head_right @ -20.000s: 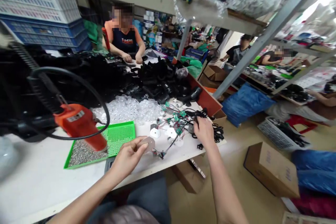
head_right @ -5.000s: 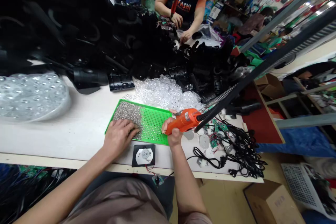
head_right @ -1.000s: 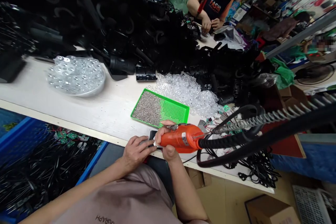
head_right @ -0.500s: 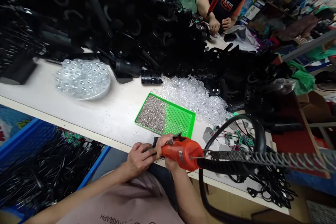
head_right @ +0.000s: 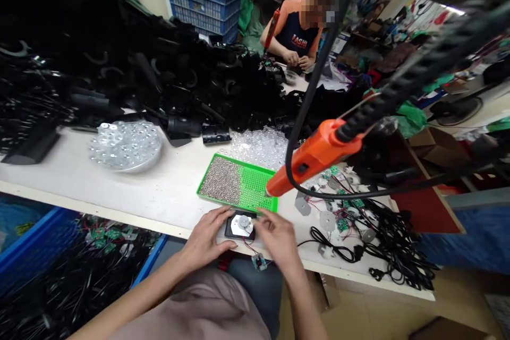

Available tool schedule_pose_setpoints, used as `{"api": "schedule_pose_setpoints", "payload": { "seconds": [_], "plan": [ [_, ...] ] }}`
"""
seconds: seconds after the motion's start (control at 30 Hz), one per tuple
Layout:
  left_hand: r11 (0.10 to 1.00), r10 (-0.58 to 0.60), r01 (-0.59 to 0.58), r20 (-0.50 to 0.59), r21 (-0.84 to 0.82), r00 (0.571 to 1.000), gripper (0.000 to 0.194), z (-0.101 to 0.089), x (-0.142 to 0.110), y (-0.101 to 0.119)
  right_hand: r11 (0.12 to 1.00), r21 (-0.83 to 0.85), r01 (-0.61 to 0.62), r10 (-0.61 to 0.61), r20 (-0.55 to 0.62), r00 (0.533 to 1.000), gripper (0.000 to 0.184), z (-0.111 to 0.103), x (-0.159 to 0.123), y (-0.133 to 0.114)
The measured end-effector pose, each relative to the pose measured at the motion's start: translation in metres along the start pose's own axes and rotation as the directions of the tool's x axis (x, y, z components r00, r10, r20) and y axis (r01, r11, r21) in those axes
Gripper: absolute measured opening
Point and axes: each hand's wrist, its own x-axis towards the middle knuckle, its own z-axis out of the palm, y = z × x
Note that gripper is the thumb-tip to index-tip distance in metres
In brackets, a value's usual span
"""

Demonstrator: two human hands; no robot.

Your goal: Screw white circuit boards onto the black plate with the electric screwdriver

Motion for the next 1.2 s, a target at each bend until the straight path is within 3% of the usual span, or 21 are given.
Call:
{"api": "schedule_pose_setpoints", "payload": {
  "seconds": [0.07,0.17,0.37,0.43,0.53,0.67,0.77,0.87,0.93,1.0,1.07,1.13,1.2],
  "plan": [
    [1.0,0.007,-0.007,0.06,0.003,0.998,0.069,0.0,0.008,-0.002,0.974,-0.22,0.057,-0.036,0.1,0.994,0.034,0.019,-0.008,0.007],
    [1.0,0.002,-0.005,0.108,0.028,0.994,0.063,-0.001,0.017,-0.002,0.898,-0.391,0.2,-0.176,0.096,0.98,0.03,0.042,-0.015,0.011],
    [0.997,-0.008,-0.004,0.16,0.071,0.987,0.062,-0.01,0.025,0.006,0.83,-0.487,0.272,-0.312,-0.002,0.95,0.032,0.047,-0.018,0.015],
    [0.996,0.003,-0.018,0.173,0.087,0.985,0.063,-0.011,0.026,0.007,0.794,-0.53,0.299,-0.323,0.049,0.945,0.031,0.044,-0.017,0.015],
    [0.995,0.011,-0.028,0.171,0.099,0.985,0.063,-0.008,0.025,0.007,0.828,-0.459,0.323,-0.301,0.123,0.946,0.027,0.04,-0.017,0.018],
    [0.993,0.042,-0.056,0.137,0.1,0.99,0.062,-0.002,0.025,0.007,0.856,-0.436,0.276,-0.299,0.018,0.954,0.03,0.044,-0.02,0.018],
    [0.99,0.066,-0.086,0.165,0.113,0.984,0.061,-0.002,0.027,0.008,0.878,-0.419,0.233,-0.231,0.057,0.971,0.028,0.042,-0.021,0.016],
    [0.992,0.043,-0.063,0.172,0.111,0.984,0.062,-0.005,0.026,0.006,0.983,-0.16,0.091,-0.094,-0.008,0.996,0.025,0.028,-0.018,0.021],
    [0.993,0.041,-0.057,0.155,0.099,0.987,0.062,-0.006,0.023,0.002,0.978,0.195,-0.077,0.105,-0.136,0.985,0.029,0.017,-0.015,0.03],
    [0.993,0.062,-0.075,0.141,0.087,0.988,0.065,-0.006,0.02,0.0,0.805,0.572,-0.158,0.313,-0.183,0.932,0.035,0.007,-0.014,0.036],
    [0.992,0.094,-0.102,0.103,0.075,0.99,0.072,-0.004,0.017,0.002,0.585,0.8,-0.131,0.409,-0.152,0.9,0.039,0.002,-0.014,0.037],
    [0.989,0.133,-0.135,0.039,0.053,0.99,0.075,0.002,0.016,0.012,0.446,0.891,-0.086,0.427,-0.128,0.895,0.038,0.001,-0.017,0.032],
    [0.984,0.176,-0.176,0.002,-0.009,0.984,0.077,0.011,0.018,0.028,0.375,0.925,-0.061,0.417,-0.11,0.902,0.036,0.001,-0.02,0.024]
  ]
}}
